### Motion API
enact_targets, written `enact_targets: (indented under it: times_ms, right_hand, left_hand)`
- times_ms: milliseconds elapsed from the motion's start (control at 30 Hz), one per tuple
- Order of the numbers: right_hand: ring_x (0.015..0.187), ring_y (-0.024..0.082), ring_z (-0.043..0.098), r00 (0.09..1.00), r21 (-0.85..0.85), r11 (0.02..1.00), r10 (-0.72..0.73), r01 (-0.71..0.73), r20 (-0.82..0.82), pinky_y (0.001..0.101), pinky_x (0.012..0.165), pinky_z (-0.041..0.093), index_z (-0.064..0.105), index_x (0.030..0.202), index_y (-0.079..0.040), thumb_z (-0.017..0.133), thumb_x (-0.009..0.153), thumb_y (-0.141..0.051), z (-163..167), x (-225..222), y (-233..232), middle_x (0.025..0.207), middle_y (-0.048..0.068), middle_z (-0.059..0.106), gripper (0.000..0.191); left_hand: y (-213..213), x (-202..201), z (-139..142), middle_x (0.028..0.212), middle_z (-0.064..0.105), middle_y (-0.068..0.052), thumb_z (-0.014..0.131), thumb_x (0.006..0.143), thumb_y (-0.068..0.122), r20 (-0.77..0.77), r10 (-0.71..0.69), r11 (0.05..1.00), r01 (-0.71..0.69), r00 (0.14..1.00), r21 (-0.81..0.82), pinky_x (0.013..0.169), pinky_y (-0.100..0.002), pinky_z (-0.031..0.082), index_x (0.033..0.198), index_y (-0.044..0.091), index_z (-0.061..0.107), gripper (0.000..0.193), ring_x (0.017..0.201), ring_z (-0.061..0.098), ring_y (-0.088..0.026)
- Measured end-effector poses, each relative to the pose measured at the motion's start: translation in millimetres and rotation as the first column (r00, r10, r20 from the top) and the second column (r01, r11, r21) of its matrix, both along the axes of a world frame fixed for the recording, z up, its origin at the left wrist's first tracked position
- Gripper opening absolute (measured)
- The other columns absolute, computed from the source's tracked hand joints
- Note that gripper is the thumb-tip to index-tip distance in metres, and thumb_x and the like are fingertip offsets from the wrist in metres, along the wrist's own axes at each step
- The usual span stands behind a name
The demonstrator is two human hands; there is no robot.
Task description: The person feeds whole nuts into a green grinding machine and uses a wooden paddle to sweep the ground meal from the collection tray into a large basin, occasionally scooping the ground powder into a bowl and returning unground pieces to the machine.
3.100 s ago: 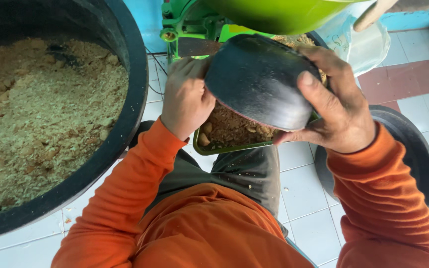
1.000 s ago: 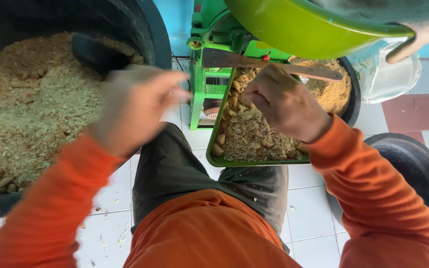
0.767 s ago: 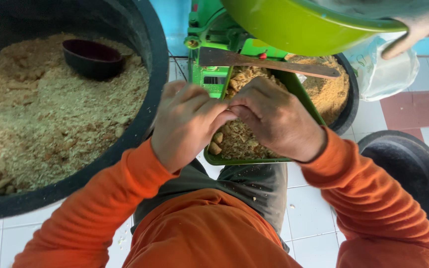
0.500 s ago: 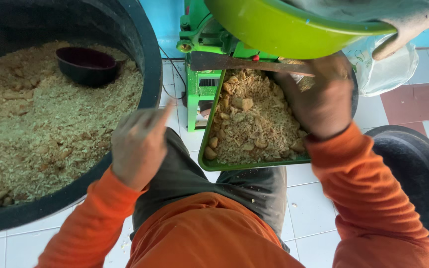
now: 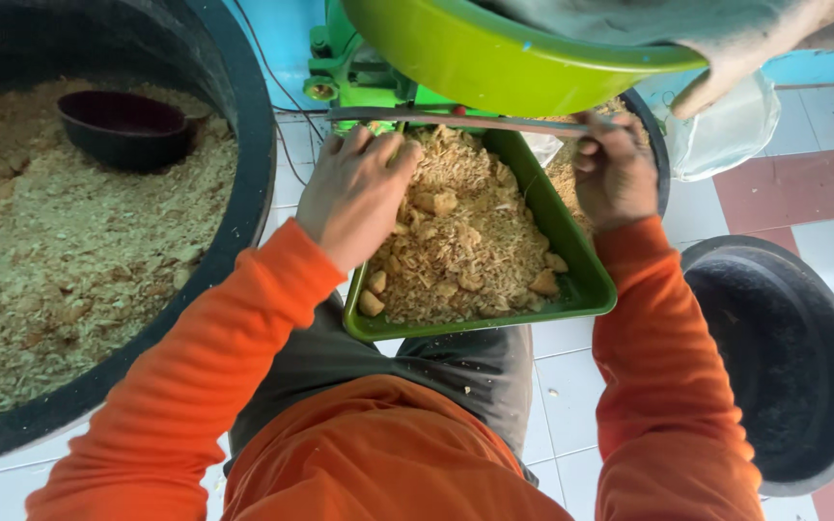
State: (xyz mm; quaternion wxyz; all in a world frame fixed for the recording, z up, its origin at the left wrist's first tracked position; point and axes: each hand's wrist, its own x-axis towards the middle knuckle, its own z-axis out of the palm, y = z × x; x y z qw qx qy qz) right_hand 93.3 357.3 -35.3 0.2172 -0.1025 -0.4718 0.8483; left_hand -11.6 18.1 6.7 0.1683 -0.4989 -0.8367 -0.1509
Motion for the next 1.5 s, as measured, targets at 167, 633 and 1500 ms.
enact_targets:
  times_ms: [167,633,1500]
  right_hand:
    - [0.077,0.012,0.059,0.96,0.092,0.972,-0.196,0.217,-0.197,0.021,0.063,0.043,0.058,0.11,-0.011,0.069,0.113,-0.009,27,73,1,0.107,0.013,0.069,0.012]
    - [0.079,0.005,0.06,0.737,0.076,0.773,-0.564,0.63,-0.373,0.0164,0.062,0.043,0.06,0.108,-0.001,0.062,0.12,-0.016,60,274,-11,0.104,0.007,0.062,0.019]
    - [0.062,0.018,0.068,0.913,0.905,0.19,-0.237,0.38,-0.333,0.0219,0.055,0.049,0.027,0.119,-0.007,0.06,0.117,-0.015,99,114,-103,0.104,0.025,0.073,0.034]
  left_hand:
    - [18,-1,-9,0.11,0.07,-0.011,0.068,0.09,0.002,0.099,-0.124,0.992,0.121,0.987,0.033,0.097,-0.046,0.05,0.122,0.001,0.07,0.031,0.105,0.059,-0.027]
    - [159,10,-15,0.09,0.076,-0.013,0.073,0.084,0.032,0.638,0.089,0.988,0.013,0.765,-0.153,0.078,-0.048,0.056,0.089,0.01,0.077,0.022,0.085,0.073,-0.034]
    - [-182,55,-51,0.08,0.071,-0.016,0.07,0.088,0.018,0.624,0.277,0.947,-0.316,0.731,-0.05,0.06,-0.047,0.053,0.089,0.004,0.062,0.016,0.069,0.069,-0.038]
